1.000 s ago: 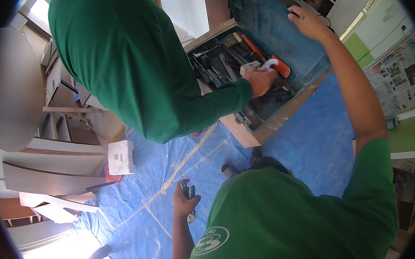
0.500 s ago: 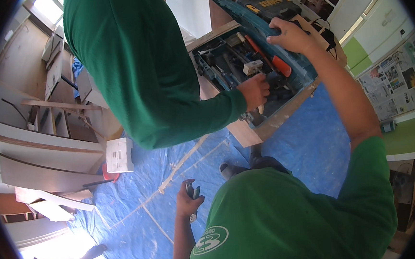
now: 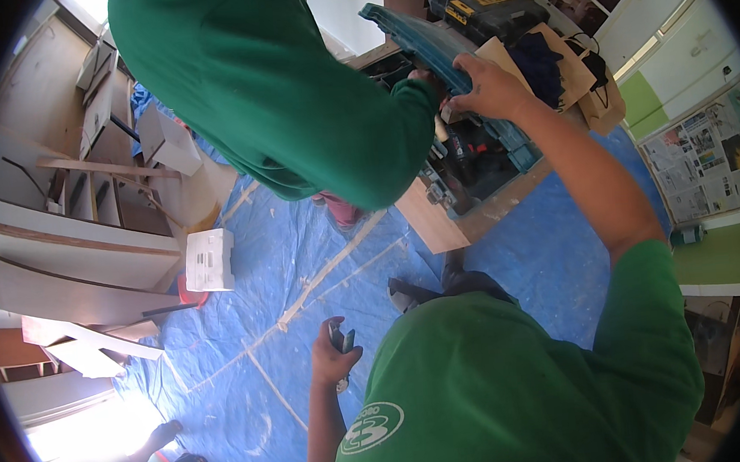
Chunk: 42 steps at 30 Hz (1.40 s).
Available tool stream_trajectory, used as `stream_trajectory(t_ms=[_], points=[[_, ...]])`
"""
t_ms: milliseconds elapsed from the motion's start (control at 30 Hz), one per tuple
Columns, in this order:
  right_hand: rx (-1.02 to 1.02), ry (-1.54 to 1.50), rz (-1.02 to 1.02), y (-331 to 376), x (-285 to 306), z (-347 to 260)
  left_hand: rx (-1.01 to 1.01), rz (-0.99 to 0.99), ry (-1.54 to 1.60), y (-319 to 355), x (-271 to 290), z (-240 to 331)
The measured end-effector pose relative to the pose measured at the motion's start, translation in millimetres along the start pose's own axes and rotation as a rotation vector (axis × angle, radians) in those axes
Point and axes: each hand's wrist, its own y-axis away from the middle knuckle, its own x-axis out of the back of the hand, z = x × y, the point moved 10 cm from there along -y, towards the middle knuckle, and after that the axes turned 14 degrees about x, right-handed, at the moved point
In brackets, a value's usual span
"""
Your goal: The person moves a fan, retrieves a toolbox, and uses tin snips to cut a metal strip on a workbench. Other workers are present in the background, handling materials and tools.
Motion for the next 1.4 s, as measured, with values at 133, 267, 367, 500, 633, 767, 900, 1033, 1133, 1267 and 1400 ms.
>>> stream_trajectory(t_ms=[133, 267, 367, 500, 633, 767, 900, 1033, 1133, 1267, 1400], points=[[-0.048, -0.083, -0.003, -0.6, 0.9, 8.9, -0.031, 0.007, -0.020, 0.6, -1.8, 0.9], [-0.061, -0.112, 0.013, -1.1, 4.9, 17.3, -0.032, -0.004, -0.008, -0.8, -5.1, -0.1], [-0.090, -0.125, 0.018, -0.4, 7.4, 27.5, -0.036, -0.009, -0.018, -1.3, -7.3, 0.5], [-0.063, -0.071, 0.064, -2.7, 18.9, 39.0, -0.056, -0.006, -0.026, -1.1, -9.4, 1.4], [-0.099, -0.125, 0.048, -1.9, 23.1, 53.4, -0.049, -0.008, -0.031, -1.6, -11.2, -2.1], [-0.096, -0.124, 0.045, -0.8, 28.9, 54.5, -0.054, -0.013, -0.022, -2.0, -12.1, -3.0], [-0.096, -0.269, 0.042, -0.3, 28.5, 51.8, -0.058, -0.014, -0.019, -2.6, -12.8, -2.7], [-0.144, -0.256, 0.044, 1.0, 31.2, 58.9, -0.052, -0.016, -0.041, -3.8, -13.8, -4.4], [-0.134, -0.242, 0.066, 0.2, 36.1, 61.9, -0.034, -0.029, -0.038, -4.9, -15.4, -7.7], [-0.158, -0.246, 0.052, 0.4, 42.1, 63.4, -0.043, -0.028, -0.042, -5.6, -16.1, -7.7], [-0.185, -0.218, 0.049, 4.2, 57.1, 61.4, -0.042, -0.025, -0.040, -5.7, -15.8, -6.0]])
